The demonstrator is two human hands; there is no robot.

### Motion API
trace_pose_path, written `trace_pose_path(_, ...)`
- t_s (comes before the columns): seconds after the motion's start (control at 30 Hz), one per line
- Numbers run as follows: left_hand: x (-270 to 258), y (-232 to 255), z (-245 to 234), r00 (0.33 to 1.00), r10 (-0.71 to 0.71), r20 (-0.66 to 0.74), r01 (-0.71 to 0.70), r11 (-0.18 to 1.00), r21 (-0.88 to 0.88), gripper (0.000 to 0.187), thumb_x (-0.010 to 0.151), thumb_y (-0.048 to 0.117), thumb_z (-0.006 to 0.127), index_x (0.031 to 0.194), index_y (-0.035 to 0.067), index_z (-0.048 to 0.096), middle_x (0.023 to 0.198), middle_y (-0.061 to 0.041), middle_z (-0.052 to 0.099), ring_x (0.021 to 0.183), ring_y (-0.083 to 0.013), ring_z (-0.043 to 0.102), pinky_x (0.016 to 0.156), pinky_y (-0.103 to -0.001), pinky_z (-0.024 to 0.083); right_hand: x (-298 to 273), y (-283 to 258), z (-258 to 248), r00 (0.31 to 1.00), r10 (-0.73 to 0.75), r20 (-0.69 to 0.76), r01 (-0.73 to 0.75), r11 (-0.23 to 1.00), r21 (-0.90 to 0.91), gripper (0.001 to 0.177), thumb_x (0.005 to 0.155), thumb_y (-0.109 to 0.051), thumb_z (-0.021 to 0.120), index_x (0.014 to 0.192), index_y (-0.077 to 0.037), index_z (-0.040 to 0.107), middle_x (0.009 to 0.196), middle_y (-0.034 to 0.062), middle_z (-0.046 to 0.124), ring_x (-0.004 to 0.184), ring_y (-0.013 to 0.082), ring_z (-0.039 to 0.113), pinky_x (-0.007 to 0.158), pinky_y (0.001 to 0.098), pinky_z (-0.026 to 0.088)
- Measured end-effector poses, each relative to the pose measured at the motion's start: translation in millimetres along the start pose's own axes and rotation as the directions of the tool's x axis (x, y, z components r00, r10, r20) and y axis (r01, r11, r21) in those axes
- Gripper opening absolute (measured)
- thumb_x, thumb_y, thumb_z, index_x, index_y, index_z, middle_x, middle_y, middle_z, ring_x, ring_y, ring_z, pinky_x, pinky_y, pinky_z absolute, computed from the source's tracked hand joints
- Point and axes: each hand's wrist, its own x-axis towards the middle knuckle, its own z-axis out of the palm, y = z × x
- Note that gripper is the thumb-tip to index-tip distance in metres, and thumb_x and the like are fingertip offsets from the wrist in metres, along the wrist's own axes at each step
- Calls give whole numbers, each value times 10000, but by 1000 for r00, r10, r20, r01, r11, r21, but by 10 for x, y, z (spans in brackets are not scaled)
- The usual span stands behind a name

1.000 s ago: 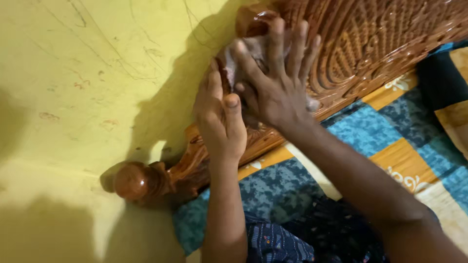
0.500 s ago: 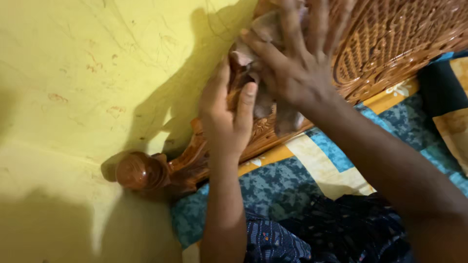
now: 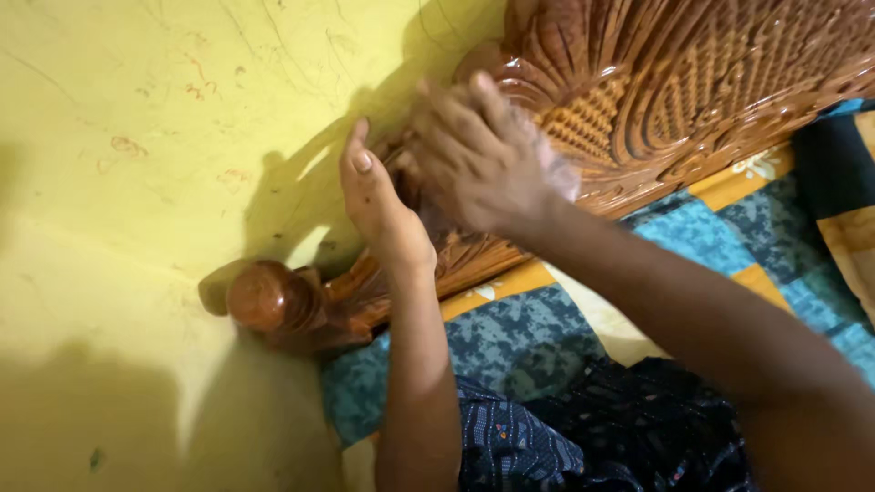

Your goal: The person sits on the floor and wipes the carved wooden headboard of a bed with a cloth. They methodically clean the intricate carvings and the rounded finials, moving along the length of the headboard.

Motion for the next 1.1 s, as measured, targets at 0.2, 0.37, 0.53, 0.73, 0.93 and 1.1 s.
trace_pose_path(0.2, 13, 63, -46, 999, -15, 52, 16, 1000, -8, 736, 1127, 559, 421, 1517, -63, 472, 1558, -191, 509, 1477, -276, 455, 1246, -420, 333, -16, 400, 0, 992, -79, -99, 81, 997, 15, 287, 1025, -408, 562, 1201, -245, 720, 1345, -18, 663, 1395, 189, 558, 1309, 543, 58)
trace_pose_path(0.37, 29, 55, -10, 979, -184, 83, 198, 955, -220, 774, 1067, 579, 457, 1534, -39, 452, 1267, -197, 619, 1162, -283, 607, 1017, -413, 516, 147, 573, -8, 981, 142, -135, -118, 978, 173, 227, 1023, -371, 659, 991, -174, 766, 1197, 43, 706, 1309, 249, 622, 1161, 703, 168)
trace_pose_path(0.53, -51, 42, 13, 997, -78, 21, 78, 996, -49, 766, 1081, 607, 418, 1457, -53, 515, 1384, -139, 577, 1257, -245, 570, 1076, -392, 478, -147, -200, 213, 963, 26, -269, 1, 995, 102, 397, 1092, -491, 553, 1288, -183, 712, 1363, 60, 637, 1419, 284, 513, 1228, 726, 61)
trace_pose_path(0.73, -81, 59, -18, 996, -21, 84, 16, 998, 61, 698, 1101, 570, 409, 1373, -46, 595, 1313, -172, 645, 1254, -259, 599, 1113, -407, 460, -826, 27, 704, 965, -116, 235, 21, 928, 373, 992, 887, -888, 346, 1692, -322, 219, 1758, 67, 99, 1610, 333, 60, 1244, 637, -11)
trace_pose_path(0.93, -177, -39, 136, 994, 73, 81, -80, 994, 79, 546, 1136, 496, 463, 1191, -15, 649, 1266, -137, 650, 1231, -235, 596, 1112, -377, 452, -1496, -162, 814, 839, 543, -27, -520, 816, 254, 749, 1147, -512, 602, 1700, -155, 245, 1789, 118, -45, 1652, 411, -86, 1301, 687, -86)
trace_pose_path(1.1, -182, -159, 191, 993, 76, 90, -64, 989, -131, 334, 1130, 349, 564, 1126, 20, 624, 1209, -67, 634, 1082, -151, 585, 983, -327, 493, -677, -530, 550, 888, 383, 254, -458, 788, 411, 733, 1059, -304, 588, 1708, -127, 296, 1761, 156, 21, 1628, 399, -91, 1268, 676, -91)
